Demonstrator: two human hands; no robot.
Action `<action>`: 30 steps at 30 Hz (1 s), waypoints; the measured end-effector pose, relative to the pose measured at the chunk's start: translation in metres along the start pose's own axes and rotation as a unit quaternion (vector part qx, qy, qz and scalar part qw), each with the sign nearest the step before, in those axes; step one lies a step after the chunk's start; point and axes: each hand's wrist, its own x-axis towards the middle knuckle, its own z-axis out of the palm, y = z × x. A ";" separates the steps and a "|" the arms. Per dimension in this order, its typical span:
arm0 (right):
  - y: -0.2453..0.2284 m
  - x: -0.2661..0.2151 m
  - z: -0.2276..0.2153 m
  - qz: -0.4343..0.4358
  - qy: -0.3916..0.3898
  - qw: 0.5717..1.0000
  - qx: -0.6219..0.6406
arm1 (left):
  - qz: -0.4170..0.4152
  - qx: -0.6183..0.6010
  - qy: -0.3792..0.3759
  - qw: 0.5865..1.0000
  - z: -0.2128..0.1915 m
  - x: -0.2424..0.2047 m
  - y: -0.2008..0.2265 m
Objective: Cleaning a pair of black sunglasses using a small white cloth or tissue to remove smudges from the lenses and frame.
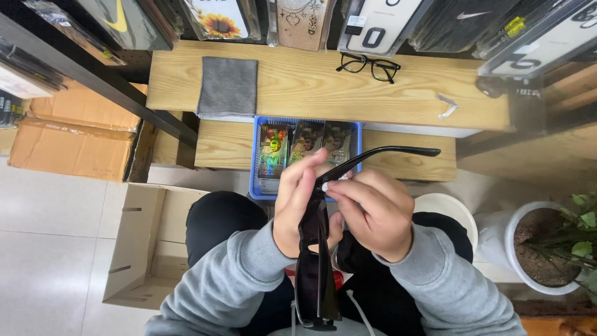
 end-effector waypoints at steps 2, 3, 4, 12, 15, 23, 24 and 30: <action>0.001 -0.002 -0.002 0.000 -0.011 1.000 0.000 | -0.006 -0.017 -0.002 1.000 0.000 0.000 0.000; 0.001 -0.002 -0.003 -0.003 -0.022 1.000 -0.001 | -0.010 -0.034 -0.003 0.999 0.000 0.000 0.000; 0.001 -0.001 -0.003 -0.002 -0.022 1.000 -0.001 | -0.010 -0.033 -0.004 0.999 -0.001 0.000 -0.003; 0.000 -0.005 -0.011 0.104 0.011 0.989 0.102 | 0.020 -0.120 0.012 0.993 -0.010 0.008 -0.009; 0.004 -0.004 -0.013 0.191 -0.024 0.945 0.263 | 0.027 -0.162 -0.013 0.986 -0.010 0.020 -0.006; 0.015 0.006 -0.020 0.042 0.046 0.995 0.079 | -0.001 -0.143 -0.041 0.989 -0.008 0.023 -0.015; 0.019 0.005 -0.022 -0.016 0.075 0.997 -0.005 | -0.007 -0.116 -0.009 0.993 -0.009 0.023 -0.017; 0.043 0.013 -0.035 -0.113 0.129 0.977 -0.129 | -0.034 -0.071 0.005 0.997 -0.009 0.023 -0.022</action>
